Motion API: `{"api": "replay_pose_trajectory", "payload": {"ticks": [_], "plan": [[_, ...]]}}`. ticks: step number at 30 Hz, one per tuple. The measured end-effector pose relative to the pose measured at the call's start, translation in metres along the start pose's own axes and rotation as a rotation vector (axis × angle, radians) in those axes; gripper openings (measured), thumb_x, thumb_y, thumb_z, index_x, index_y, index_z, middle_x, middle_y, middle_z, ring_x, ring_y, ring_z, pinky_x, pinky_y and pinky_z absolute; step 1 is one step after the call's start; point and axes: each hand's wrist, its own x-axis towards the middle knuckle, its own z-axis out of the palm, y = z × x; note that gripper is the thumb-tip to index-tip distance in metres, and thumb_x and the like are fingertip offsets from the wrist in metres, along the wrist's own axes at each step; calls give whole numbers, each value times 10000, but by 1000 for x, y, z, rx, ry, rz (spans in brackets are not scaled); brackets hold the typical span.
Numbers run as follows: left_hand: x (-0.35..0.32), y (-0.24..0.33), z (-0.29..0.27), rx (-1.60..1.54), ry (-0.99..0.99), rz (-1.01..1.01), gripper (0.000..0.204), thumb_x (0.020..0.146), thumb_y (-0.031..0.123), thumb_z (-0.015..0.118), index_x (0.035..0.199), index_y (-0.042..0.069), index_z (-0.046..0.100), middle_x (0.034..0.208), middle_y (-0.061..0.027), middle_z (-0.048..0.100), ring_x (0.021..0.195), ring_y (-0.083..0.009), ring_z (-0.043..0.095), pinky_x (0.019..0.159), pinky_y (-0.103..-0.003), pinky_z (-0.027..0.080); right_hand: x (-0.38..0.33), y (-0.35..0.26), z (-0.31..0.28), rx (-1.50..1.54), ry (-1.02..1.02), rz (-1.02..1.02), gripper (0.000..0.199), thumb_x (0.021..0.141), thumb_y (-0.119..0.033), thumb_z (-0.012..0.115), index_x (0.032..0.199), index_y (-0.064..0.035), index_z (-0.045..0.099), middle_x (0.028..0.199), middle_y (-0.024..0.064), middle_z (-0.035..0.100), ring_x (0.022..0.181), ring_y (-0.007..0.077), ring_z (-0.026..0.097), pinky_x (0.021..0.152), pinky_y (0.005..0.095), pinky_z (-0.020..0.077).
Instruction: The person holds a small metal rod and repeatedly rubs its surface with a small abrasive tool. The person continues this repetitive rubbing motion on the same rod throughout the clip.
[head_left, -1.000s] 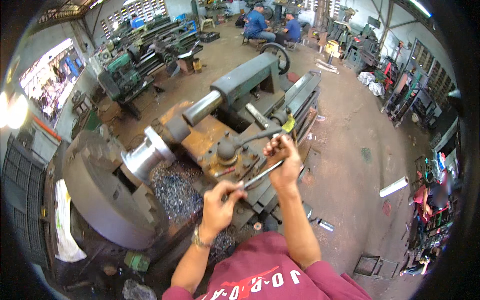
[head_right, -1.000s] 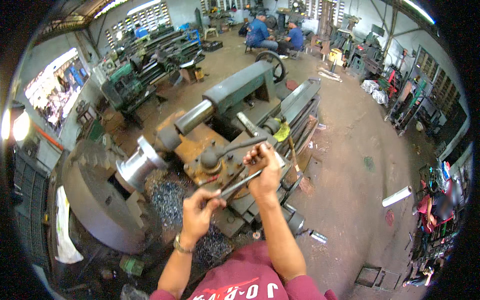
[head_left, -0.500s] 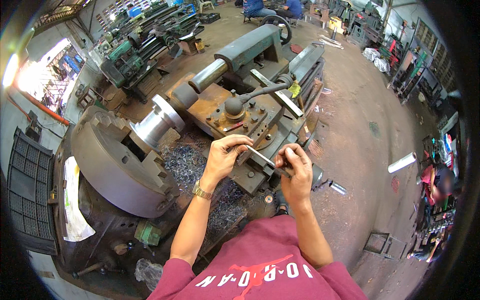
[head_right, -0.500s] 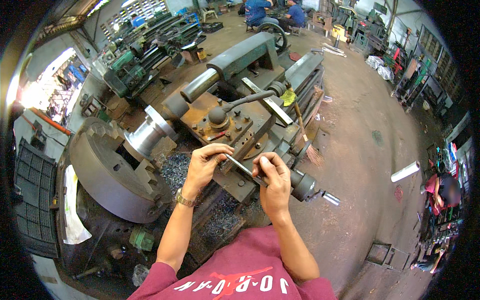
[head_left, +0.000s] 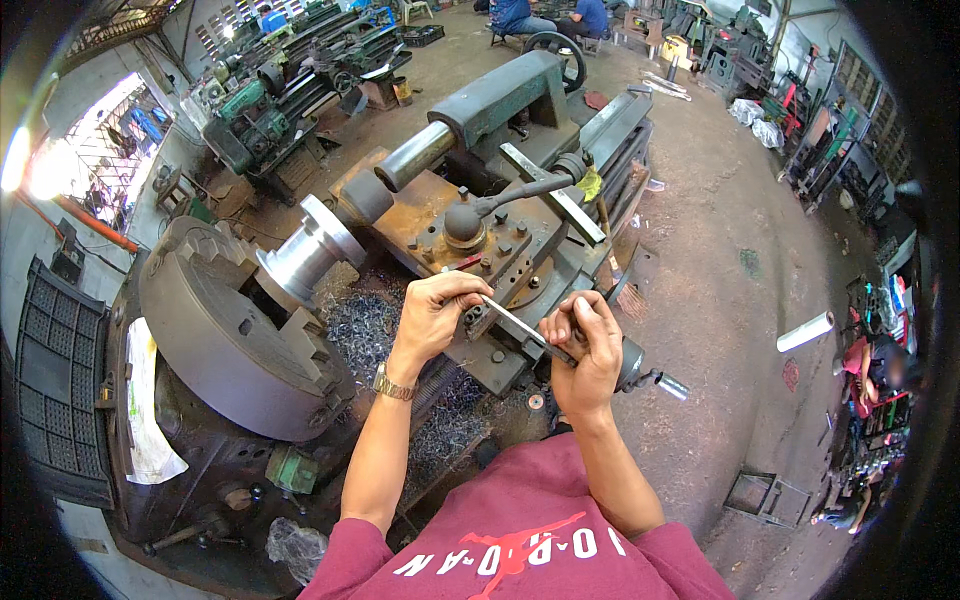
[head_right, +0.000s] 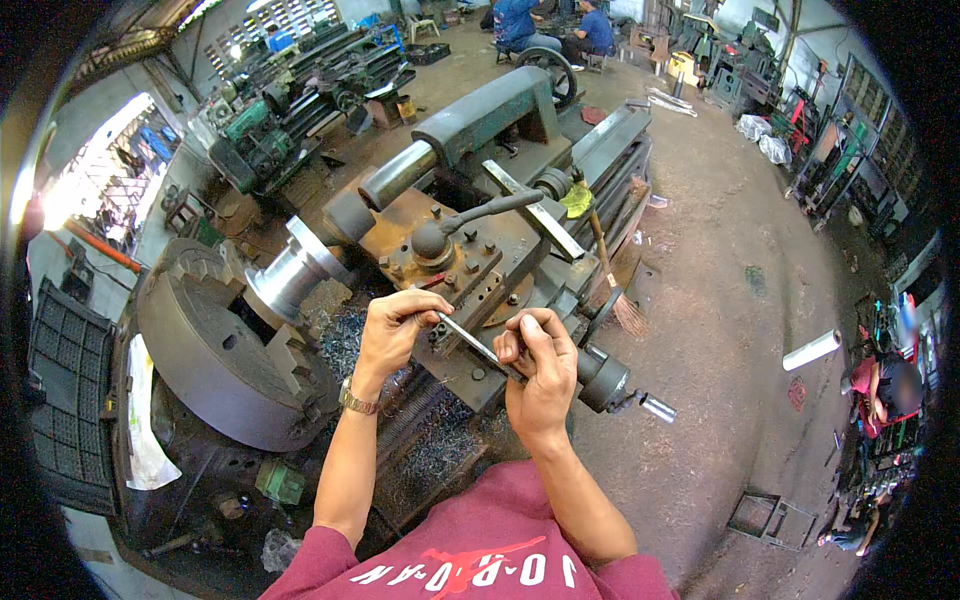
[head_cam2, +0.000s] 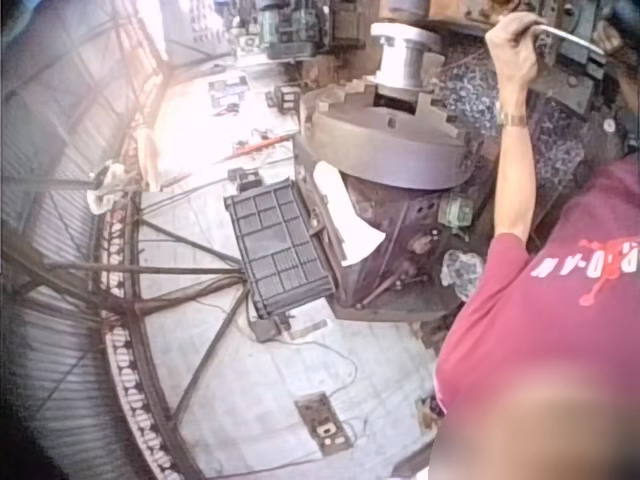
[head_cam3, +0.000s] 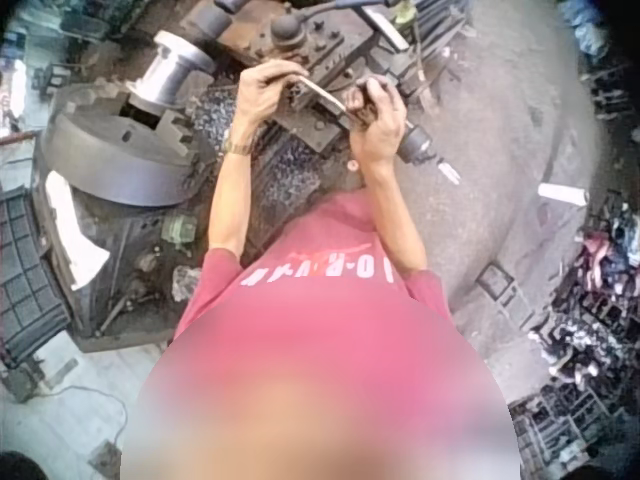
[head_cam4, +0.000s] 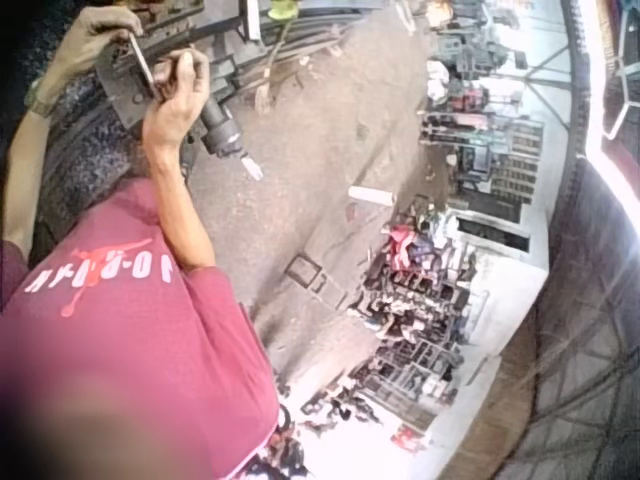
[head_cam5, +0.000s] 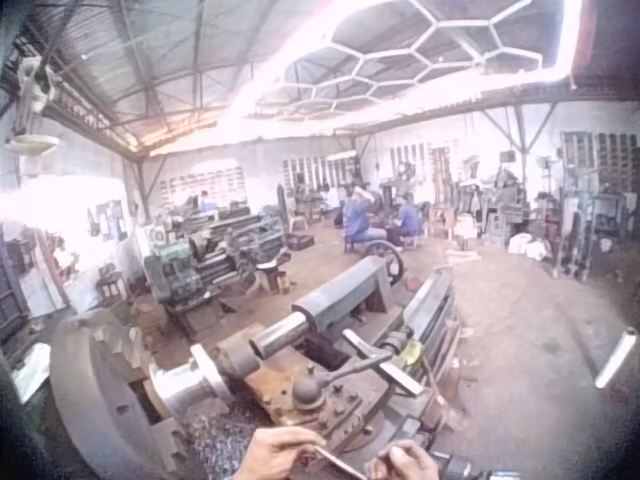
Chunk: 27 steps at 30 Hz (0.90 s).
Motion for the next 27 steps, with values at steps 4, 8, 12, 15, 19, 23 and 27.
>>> {"api": "replay_pose_trajectory", "payload": {"ticks": [4, 8, 12, 15, 19, 23, 27], "plan": [[-1, 1, 3, -74, 10, -70, 162, 850, -117, 670, 967, -41, 751, 973, -107, 771, 919, -183, 720, 812, -297, 574, 8, -4, -1, -21, 5, 35, 176, 1054, -142, 544, 979, 7, 601, 731, 39, 546, 676, 125, 523, 705, 298, 437], [-3, -4, 2, 44, 9, 14, 164, 832, -114, 675, 938, -27, 764, 968, -123, 777, 903, -204, 737, 781, -289, 576, 9, -3, -2, -52, 37, 26, 165, 1046, -142, 556, 979, 2, 599, 733, 37, 543, 674, 119, 520, 692, 289, 432], [-3, -9, -2, -74, -18, 14, 177, 827, -108, 681, 944, -15, 777, 943, -129, 781, 867, -200, 738, 727, -279, 572, -4, 1, 2, -178, -2, 1, 189, 1037, -163, 567, 967, 9, 607, 758, 38, 561, 670, 103, 514, 659, 260, 415], [-2, -9, -2, -2, -30, 13, 161, 830, -93, 690, 942, -15, 777, 945, -128, 782, 862, -201, 737, 727, -278, 571, -6, 2, 3, -187, 5, -38, 191, 1033, -164, 570, 963, 8, 612, 745, 35, 560, 661, 102, 513, 642, 256, 409], [-2, -5, 1, 140, -11, 68, 156, 829, -77, 700, 943, -7, 781, 942, -120, 783, 836, -207, 729, 714, -281, 563, 18, 3, -8, -200, 205, -122, 177, 1028, -155, 573, 941, -3, 598, 697, 27, 521, 628, 104, 482, 619, 271, 398], [-1, -4, 6, 207, 20, 105, 144, 827, -52, 717, 939, 10, 785, 922, -104, 783, 800, -211, 714, 710, -294, 549, 39, 11, -20, -240, 292, -240, 174, 1040, -155, 560, 955, -8, 600, 698, 28, 502, 620, 110, 470, 601, 283, 407], [0, -6, 11, 168, 48, 65, 121, 827, -25, 734, 927, 18, 785, 898, -94, 781, 770, -210, 697, 703, -304, 533, 44, 18, -23, -232, 362, -346, 174, 1049, -162, 548, 982, -9, 597, 681, 25, 478, 610, 117, 467, 595, 284, 414]]}}
